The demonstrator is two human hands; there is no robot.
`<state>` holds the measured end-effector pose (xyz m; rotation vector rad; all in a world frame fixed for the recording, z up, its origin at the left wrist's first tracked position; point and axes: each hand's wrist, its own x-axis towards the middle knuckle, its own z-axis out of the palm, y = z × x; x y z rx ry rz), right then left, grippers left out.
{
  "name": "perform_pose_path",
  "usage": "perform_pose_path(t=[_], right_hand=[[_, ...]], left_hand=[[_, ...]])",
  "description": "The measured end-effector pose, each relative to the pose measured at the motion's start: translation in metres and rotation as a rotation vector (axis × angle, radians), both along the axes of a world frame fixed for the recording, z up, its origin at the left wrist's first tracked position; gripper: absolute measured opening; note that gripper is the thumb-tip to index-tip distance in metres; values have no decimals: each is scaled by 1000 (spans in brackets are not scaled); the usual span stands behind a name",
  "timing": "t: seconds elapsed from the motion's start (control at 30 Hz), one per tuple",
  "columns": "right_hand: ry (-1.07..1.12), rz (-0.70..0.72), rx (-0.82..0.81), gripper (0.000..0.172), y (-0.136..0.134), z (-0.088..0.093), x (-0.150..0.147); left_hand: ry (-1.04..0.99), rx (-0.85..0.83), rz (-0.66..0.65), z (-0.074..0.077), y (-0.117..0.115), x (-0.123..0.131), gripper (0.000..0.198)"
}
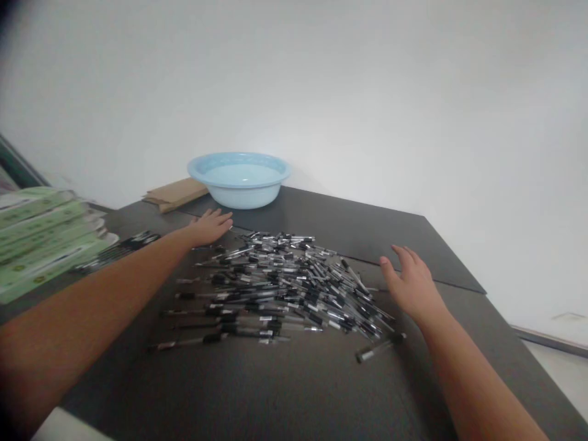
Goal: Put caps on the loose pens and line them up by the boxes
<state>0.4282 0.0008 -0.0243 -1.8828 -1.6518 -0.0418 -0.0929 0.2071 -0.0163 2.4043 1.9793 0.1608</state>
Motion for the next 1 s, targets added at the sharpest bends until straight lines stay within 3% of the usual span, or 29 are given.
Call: perform_pose_path(t=[0.1,0.2,0.3,0.47,0.67,0.83,1.0], right_hand=[[24,-45,-116,76,12,-25,48],[41,29,-199,74,26,-43,53],[53,149,-242,74,52,-47,35],[106,354,-287,74,109,-36,-16],[127,577,-309,67,156,-27,-80],[111,745,-292,51,162,-30,-108],[114,837,-244,43,146,-30,-109]], left_hand=[[-23,-63,-29,-10,11,11,47],[-53,-121,-114,-19,9,26,54],[-80,-188,-197,-22,2,46,60],[-92,-253,-297,-16,-15,78,67],[-88,-264,-423,-11,-31,94,70],[-109,-262,-522,-15,-39,101,69],[-134,-266,-586,-18,-46,105,70]])
